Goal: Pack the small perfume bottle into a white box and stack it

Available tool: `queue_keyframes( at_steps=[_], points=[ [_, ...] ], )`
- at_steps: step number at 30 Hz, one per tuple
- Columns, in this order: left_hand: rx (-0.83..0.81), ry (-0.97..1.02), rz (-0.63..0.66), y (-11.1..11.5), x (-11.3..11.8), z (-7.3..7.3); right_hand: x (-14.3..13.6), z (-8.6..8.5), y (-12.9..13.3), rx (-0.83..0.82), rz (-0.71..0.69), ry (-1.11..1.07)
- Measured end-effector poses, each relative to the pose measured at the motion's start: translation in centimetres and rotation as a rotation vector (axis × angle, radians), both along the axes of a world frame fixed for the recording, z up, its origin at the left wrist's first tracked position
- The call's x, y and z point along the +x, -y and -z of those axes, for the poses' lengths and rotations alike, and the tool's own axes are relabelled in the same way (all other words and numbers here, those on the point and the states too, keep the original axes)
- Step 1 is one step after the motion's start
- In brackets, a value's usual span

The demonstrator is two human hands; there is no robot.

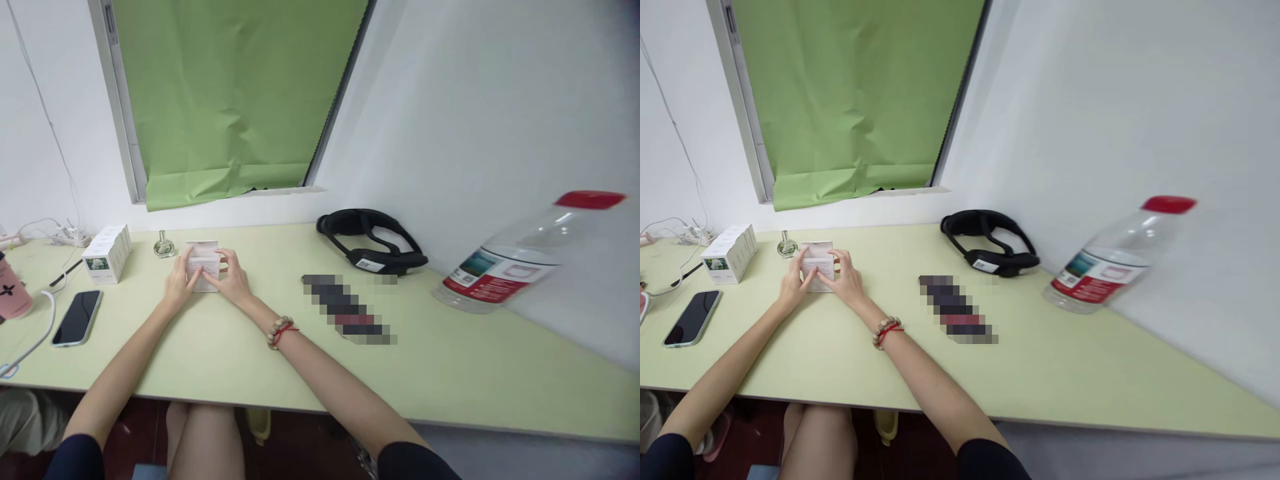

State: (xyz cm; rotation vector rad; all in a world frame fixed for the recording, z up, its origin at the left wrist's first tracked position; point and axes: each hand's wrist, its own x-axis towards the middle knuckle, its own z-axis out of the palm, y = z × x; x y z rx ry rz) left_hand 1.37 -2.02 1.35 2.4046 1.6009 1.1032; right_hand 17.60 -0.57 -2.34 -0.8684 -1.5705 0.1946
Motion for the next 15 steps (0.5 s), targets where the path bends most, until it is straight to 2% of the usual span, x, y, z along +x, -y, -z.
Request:
queue_keyframes(
  at_steps=[10,15],
  points=[
    [0.213,-0.034,0.077,-1.7,-0.6,2.2,0.1,0.8,-0.6,0.028,0.024,0.059],
    [0.378,0.019,0.141,-2.0,-0.7,2.3,0.1,0.5,-0.3,0.047,0.063,0.068]
  ],
)
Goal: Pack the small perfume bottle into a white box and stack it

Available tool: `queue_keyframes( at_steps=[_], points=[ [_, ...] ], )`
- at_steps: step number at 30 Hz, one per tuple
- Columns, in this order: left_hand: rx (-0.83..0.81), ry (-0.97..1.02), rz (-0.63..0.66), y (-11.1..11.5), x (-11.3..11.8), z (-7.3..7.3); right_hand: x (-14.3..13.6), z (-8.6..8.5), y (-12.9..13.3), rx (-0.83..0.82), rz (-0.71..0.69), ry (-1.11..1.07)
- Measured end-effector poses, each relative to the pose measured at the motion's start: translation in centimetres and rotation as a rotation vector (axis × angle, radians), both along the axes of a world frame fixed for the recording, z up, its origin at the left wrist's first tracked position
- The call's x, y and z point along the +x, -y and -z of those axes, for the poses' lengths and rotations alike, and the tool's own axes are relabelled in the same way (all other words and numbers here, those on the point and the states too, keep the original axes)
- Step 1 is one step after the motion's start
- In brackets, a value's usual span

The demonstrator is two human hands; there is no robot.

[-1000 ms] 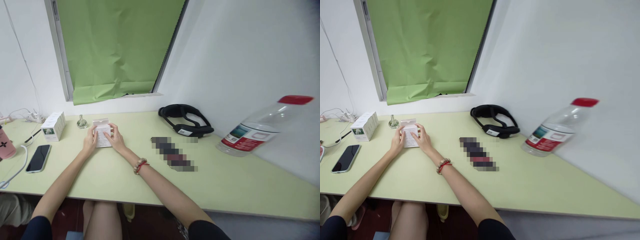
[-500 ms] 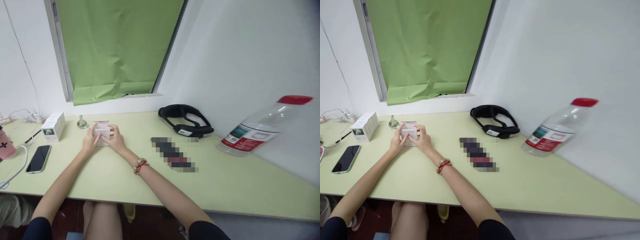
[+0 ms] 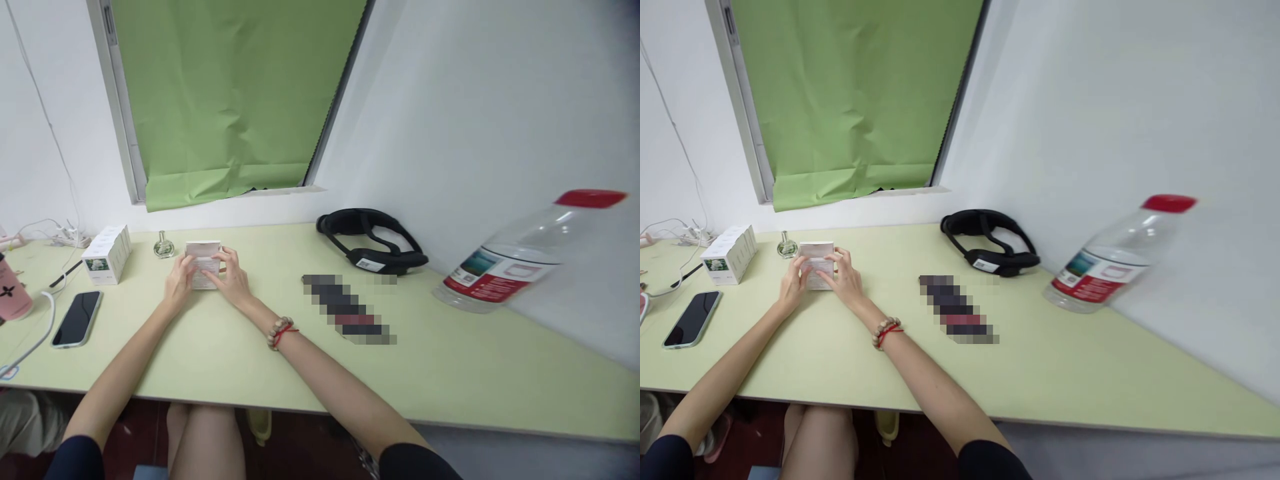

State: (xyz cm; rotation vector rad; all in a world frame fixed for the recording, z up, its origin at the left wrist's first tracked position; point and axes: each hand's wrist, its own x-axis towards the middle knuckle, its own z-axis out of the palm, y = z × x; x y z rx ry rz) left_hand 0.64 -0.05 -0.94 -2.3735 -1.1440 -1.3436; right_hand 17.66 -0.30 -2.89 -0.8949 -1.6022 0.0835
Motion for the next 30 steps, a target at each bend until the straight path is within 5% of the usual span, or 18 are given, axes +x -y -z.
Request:
queue_keyframes(
  at_steps=[13,30],
  points=[
    [0.022,0.13,0.047,0.5,0.9,-0.3,-0.2,-0.4,0.2,-0.121,-0.026,-0.024],
    [-0.324,0.151,-0.04,1.9,0.7,-2.3,0.0,0.0,0.1,-0.111,-0.033,0.098]
  ],
)
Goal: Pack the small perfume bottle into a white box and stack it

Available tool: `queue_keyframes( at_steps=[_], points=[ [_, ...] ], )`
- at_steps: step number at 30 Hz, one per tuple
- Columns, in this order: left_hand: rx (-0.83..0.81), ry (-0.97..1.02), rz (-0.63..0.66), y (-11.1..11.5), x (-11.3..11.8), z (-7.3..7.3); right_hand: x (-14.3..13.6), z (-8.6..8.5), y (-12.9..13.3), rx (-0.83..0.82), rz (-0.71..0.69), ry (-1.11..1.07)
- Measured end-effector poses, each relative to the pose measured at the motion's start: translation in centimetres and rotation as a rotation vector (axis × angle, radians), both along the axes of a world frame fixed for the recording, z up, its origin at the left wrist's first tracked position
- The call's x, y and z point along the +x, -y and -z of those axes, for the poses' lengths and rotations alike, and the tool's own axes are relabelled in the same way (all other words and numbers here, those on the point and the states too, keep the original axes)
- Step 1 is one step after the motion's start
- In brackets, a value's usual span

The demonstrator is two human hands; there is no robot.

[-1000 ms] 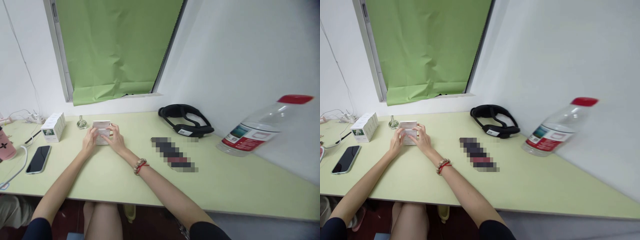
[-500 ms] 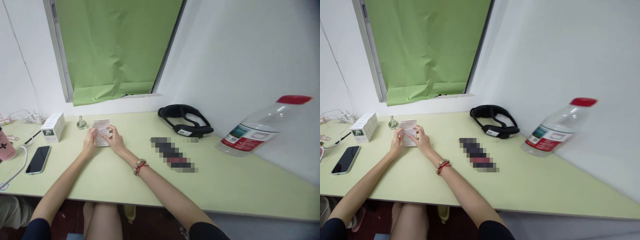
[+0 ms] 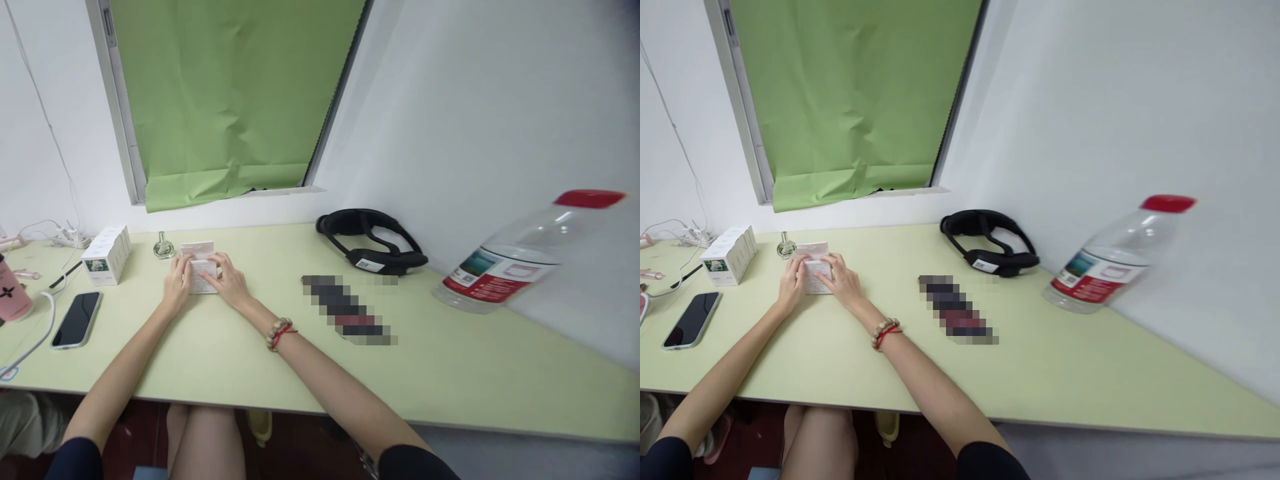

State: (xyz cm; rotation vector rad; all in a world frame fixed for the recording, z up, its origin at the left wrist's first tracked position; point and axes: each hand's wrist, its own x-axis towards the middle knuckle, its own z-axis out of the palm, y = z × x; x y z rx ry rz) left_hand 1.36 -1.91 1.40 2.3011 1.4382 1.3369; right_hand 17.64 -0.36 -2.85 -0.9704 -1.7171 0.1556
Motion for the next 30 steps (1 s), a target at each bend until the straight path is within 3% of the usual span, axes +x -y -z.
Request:
queue_keyframes(
  at_steps=[7,11,23,30],
  points=[
    [-0.024,-0.056,0.003,0.1,0.2,-0.1,0.2,-0.6,0.5,-0.009,0.069,0.028],
    [-0.036,-0.029,-0.07,0.2,0.5,-0.2,0.2,-0.9,0.9,0.001,0.041,-0.016],
    [-0.103,0.05,-0.041,1.4,1.6,-1.2,-0.3,-1.2,0.9,0.02,-0.034,-0.296],
    [-0.171,0.12,-0.058,1.3,1.8,-1.4,-0.5,-1.1,0.0,-0.12,0.004,-0.592]
  ],
)
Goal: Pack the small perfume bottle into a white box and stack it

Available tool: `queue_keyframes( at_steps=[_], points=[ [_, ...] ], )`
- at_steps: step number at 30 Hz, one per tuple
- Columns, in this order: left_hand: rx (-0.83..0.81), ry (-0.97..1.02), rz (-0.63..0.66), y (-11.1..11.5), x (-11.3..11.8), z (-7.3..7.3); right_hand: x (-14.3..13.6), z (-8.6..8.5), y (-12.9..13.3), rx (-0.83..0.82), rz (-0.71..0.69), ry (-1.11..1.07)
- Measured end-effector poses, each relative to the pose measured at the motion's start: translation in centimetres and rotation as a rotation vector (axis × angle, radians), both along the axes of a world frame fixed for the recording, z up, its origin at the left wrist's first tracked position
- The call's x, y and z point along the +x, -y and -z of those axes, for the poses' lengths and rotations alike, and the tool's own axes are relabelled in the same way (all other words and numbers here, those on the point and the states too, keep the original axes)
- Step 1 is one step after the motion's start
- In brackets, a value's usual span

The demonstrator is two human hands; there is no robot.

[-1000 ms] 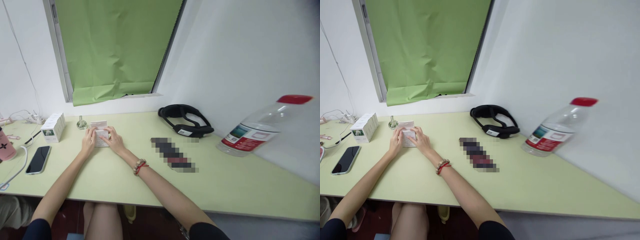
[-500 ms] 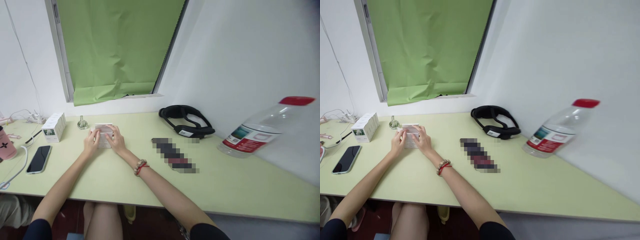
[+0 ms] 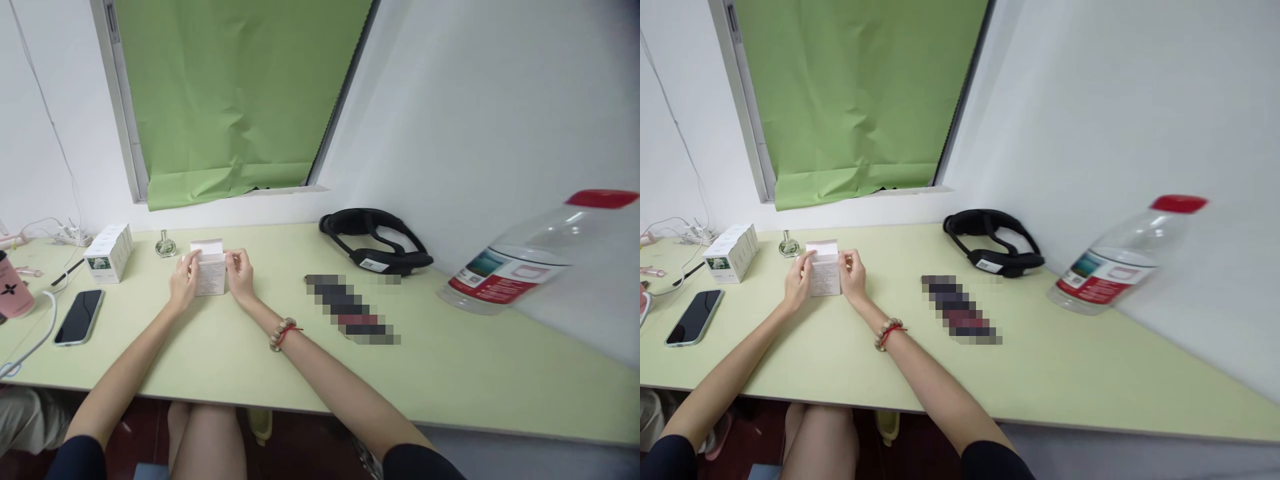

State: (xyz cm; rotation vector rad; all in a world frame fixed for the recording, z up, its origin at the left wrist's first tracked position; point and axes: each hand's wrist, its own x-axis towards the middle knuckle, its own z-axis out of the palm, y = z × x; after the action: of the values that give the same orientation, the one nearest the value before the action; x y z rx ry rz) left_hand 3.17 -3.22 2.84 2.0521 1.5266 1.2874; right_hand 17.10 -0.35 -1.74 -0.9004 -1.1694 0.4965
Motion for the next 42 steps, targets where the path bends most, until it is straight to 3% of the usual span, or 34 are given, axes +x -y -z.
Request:
queue_keyframes(
  at_steps=[10,17,19,24,27,35,42],
  points=[
    [-0.085,0.293,0.016,-0.4,0.8,0.7,-0.7,0.4,-0.6,-0.076,-0.098,-0.197],
    [-0.131,0.468,0.074,-1.2,1.1,1.4,-0.8,1.0,-1.4,-0.224,-0.156,-0.217],
    [-0.155,0.492,0.089,-1.4,1.0,1.4,-0.9,0.8,-1.5,-0.248,-0.219,-0.248],
    [-0.155,0.465,0.09,-1.5,1.0,1.5,-1.1,0.3,-1.2,-0.368,-0.528,-0.288],
    [-0.137,0.433,0.069,-1.7,1.1,1.5,-1.1,0.0,-0.9,-0.393,-0.606,-0.298],
    [-0.138,0.537,0.119,-1.9,0.7,1.2,-1.3,-0.1,-0.2,-0.445,-0.672,-0.376],
    [-0.136,0.585,0.184,-1.9,0.6,1.6,-1.3,-0.2,0.1,-0.514,-0.584,-0.476]
  ],
)
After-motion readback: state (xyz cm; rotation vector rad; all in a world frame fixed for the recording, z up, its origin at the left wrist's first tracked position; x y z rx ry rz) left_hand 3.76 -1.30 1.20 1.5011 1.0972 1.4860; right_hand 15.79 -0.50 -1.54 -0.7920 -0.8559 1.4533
